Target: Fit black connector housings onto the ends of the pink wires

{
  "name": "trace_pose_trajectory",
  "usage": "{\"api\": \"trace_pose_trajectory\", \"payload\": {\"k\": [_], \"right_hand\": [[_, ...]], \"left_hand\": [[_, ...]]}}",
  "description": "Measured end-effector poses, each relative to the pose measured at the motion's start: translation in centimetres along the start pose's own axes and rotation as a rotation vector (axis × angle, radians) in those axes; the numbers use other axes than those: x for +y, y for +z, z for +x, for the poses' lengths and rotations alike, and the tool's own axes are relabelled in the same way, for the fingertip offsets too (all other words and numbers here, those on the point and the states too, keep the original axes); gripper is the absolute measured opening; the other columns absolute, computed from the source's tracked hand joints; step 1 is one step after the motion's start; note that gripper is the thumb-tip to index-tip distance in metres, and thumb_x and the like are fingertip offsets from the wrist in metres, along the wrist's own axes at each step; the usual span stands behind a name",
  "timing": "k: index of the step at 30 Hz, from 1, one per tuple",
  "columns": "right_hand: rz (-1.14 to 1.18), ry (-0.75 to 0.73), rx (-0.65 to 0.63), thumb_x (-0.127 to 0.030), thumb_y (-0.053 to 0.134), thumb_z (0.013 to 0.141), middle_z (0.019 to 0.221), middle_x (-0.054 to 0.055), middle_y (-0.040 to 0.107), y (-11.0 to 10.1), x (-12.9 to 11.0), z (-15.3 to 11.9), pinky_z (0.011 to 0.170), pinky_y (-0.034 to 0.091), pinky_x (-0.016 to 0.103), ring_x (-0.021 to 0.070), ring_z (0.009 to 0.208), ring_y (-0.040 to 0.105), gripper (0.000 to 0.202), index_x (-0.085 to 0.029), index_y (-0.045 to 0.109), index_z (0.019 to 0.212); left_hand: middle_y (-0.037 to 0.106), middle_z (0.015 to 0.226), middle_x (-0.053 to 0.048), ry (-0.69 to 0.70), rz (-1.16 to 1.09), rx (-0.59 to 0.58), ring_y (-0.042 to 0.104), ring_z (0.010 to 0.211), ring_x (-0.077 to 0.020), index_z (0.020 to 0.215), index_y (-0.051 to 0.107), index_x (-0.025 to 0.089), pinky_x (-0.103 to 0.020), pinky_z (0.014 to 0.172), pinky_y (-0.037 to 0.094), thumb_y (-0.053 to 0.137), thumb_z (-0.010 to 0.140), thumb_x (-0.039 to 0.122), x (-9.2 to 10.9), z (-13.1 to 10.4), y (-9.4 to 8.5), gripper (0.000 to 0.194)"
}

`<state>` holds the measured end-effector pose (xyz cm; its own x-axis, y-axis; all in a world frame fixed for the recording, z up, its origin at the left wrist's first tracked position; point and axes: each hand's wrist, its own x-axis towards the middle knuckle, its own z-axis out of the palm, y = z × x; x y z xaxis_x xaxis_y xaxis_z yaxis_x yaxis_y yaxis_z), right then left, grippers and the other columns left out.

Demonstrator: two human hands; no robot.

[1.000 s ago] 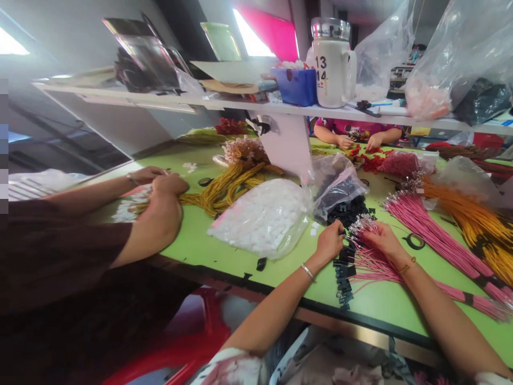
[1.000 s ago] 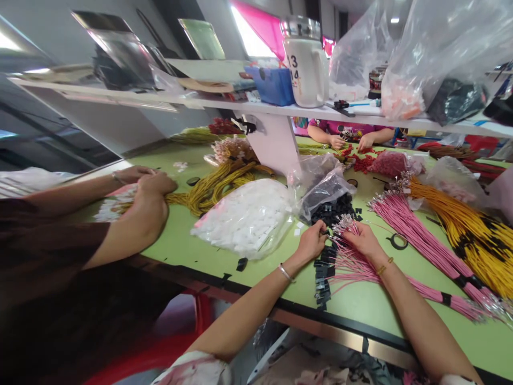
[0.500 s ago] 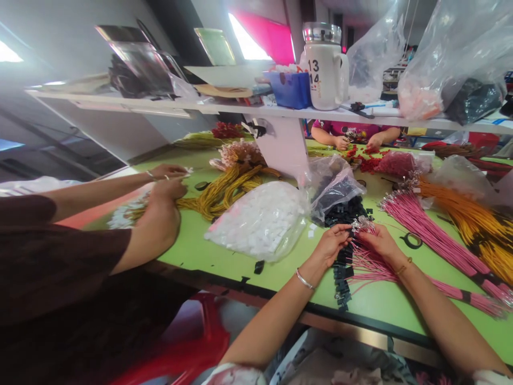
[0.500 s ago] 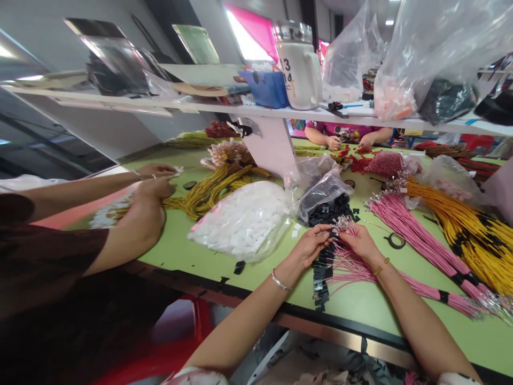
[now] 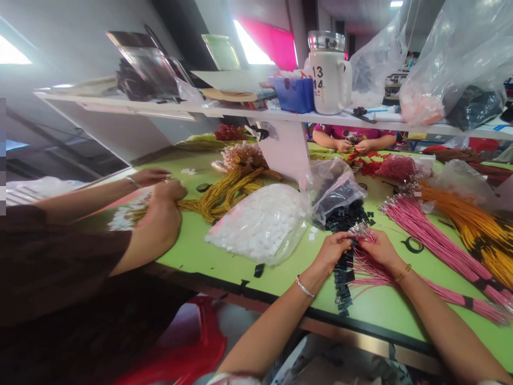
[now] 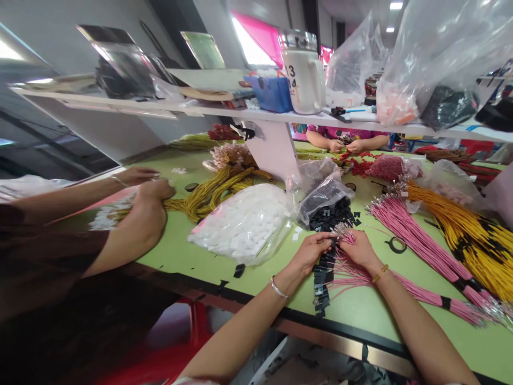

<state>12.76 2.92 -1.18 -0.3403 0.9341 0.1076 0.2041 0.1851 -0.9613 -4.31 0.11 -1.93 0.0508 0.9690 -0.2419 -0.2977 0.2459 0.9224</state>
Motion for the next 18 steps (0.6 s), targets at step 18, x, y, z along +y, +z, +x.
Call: {"api": "trace_pose_trajectory", "payload": {"k": [18], "right_hand": [[0.278,-0.002,0.329,-0.047,0.066,0.082,0.062,-0.003,0.055,-2.6,0.0,0.4,0.055,0.037,0.028,0.0139,0.055,0.047,0.027,-0.022,0.063,0.089]], "left_hand": [[0.072,0.089,-0.005,0.299,0.756,-0.254,0.063,0.079,-0.0163,0.094,0.076,0.019,-0.027,0.075,0.048,0.054,0.081,0.011,-1.5,-5.6,1.0,0.026]]}}
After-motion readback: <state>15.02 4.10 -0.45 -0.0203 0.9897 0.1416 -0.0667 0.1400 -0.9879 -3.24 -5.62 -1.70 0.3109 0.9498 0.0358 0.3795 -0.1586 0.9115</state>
